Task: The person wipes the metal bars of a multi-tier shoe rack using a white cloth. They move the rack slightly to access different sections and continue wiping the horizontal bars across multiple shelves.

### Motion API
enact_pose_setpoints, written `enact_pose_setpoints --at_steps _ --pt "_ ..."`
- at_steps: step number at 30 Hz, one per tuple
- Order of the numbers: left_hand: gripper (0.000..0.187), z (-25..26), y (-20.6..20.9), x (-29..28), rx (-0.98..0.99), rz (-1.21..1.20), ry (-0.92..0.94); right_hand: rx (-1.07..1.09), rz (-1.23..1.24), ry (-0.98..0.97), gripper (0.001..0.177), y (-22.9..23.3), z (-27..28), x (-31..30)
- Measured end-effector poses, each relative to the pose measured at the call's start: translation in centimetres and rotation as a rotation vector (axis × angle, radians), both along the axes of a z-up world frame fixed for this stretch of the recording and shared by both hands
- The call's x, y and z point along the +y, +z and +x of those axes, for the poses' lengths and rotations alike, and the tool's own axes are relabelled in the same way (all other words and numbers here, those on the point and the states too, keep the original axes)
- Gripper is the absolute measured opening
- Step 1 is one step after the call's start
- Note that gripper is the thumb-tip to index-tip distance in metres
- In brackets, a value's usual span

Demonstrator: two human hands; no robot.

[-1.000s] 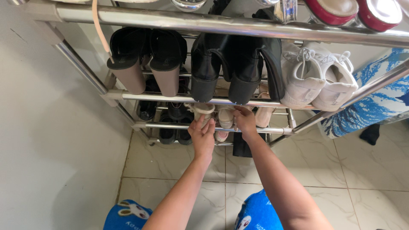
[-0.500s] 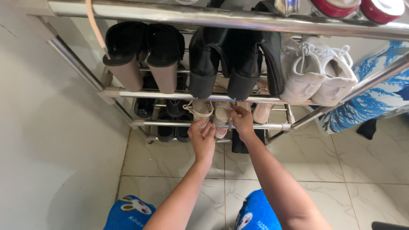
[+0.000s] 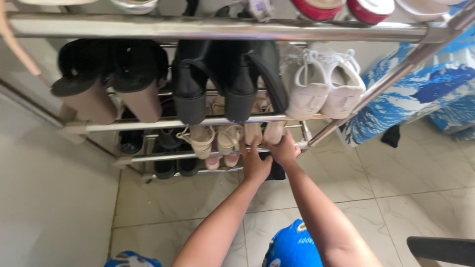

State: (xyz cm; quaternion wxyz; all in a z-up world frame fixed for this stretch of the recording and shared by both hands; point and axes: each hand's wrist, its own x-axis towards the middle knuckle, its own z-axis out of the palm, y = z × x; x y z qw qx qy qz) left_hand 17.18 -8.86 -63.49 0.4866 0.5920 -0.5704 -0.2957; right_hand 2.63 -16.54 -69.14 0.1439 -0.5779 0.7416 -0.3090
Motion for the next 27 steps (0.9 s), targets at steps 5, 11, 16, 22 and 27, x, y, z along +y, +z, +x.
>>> enact_pose_setpoints --at_steps 5,11,16,22,27 --pt "0.073 -1.9 1.9 -3.1 0.039 0.246 0.098 -0.047 0.083 0.002 0.111 2.2 0.2 0.0" --pt "0.071 -2.1 3.8 -4.0 -0.119 0.258 0.056 -0.273 -0.094 0.07 0.114 -2.8 -1.9 -2.4" --pt "0.071 -2.2 3.2 -3.6 -0.126 0.233 -0.023 -0.564 -0.294 0.161 0.092 -1.8 -2.7 -1.3" --pt "0.076 -2.6 2.9 -3.0 -0.127 0.378 -0.029 -1.042 -0.342 0.268 0.064 5.0 -3.1 1.3" --pt "0.087 -3.4 2.7 -3.7 -0.302 0.065 0.214 -1.083 -0.323 0.211 0.064 6.1 -3.5 2.8"
